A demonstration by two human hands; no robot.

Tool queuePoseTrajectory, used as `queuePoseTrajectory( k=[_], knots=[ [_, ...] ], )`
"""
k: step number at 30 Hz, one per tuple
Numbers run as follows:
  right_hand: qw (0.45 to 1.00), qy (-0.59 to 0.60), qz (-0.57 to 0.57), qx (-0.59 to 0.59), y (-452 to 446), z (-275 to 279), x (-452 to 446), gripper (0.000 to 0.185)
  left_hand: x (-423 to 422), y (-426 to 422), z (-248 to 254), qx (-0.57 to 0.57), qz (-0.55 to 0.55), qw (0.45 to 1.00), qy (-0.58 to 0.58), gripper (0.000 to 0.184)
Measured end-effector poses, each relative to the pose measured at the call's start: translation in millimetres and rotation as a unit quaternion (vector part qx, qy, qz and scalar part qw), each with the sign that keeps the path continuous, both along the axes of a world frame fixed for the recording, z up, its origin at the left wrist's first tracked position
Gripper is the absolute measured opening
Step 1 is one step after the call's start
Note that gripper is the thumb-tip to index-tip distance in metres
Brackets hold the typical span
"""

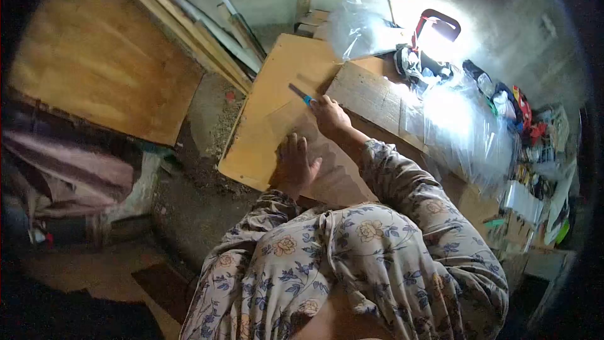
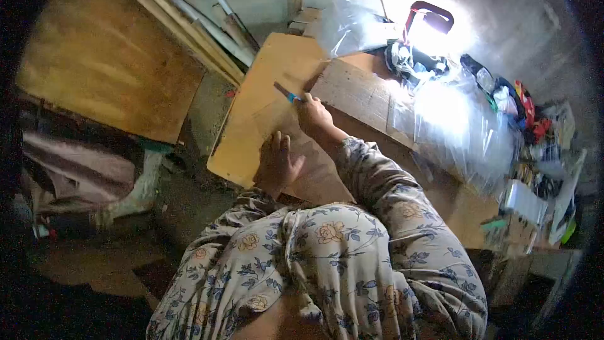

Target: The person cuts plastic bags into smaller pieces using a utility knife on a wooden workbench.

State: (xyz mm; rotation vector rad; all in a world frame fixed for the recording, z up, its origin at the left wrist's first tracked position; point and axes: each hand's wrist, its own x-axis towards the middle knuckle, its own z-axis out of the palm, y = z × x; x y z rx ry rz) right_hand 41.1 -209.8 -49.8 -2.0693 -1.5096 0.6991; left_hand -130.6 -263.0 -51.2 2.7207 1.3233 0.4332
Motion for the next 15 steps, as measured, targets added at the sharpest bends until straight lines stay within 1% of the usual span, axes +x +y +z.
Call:
queuePoseTrajectory(
  k=[1,2,3,5,6,7,8,9,10,11,13,14,15],
  knots=[
    [0.999,-0.037,0.035,0.018,-2.1,-2.4,2.6,0.025,-2.7,7.6,-0.7,0.015,-0.011,1.000,0.010,0.062],
    [0.991,-0.084,0.077,0.066,-10.4,-5.2,7.6,0.026,-7.4,15.3,-0.7,0.108,-0.045,0.993,-0.019,0.036],
    [0.991,-0.082,0.074,0.074,-37.7,2.7,18.1,0.026,-8.4,14.7,-6.7,0.115,-0.048,0.992,-0.017,0.036],
    [0.976,-0.085,0.074,0.187,-77.1,22.9,32.9,0.028,-21.8,55.6,-33.4,0.057,-0.175,0.983,-0.012,0.019],
    [0.990,0.070,-0.015,0.119,-91.8,36.1,40.4,0.029,-23.3,75.9,-38.7,0.007,-0.108,0.992,-0.057,0.018],
    [0.988,0.068,-0.048,0.130,-110.6,37.4,50.5,0.031,-21.6,97.6,-39.7,-0.046,-0.045,0.993,-0.099,0.019],
    [0.985,0.067,-0.081,0.140,-129.3,38.6,61.0,0.033,-17.8,124.1,-31.3,-0.057,-0.001,0.995,-0.082,0.018],
    [0.971,-0.099,-0.052,0.212,-152.3,33.6,71.4,0.036,-10.6,149.9,-18.0,-0.069,0.042,0.995,-0.064,0.017],
    [0.963,-0.081,-0.081,0.246,-201.8,40.0,97.4,0.038,2.5,126.6,23.1,0.079,0.075,0.992,-0.066,0.015],
    [0.956,-0.087,-0.134,0.246,-225.6,45.8,100.6,0.041,11.2,154.4,42.7,0.089,0.044,0.991,-0.086,0.015],
    [0.944,-0.119,-0.194,0.241,-267.0,51.2,105.1,0.040,30.5,246.7,51.6,0.063,-0.063,0.968,-0.237,0.017],
    [0.934,-0.119,-0.244,0.234,-284.0,51.3,105.2,0.040,45.8,245.7,86.6,0.177,-0.077,0.966,-0.172,0.016],
    [0.921,-0.118,-0.290,0.230,-299.3,50.7,103.8,0.040,61.5,242.6,123.9,0.297,-0.077,0.945,-0.112,0.014]
  ],
)
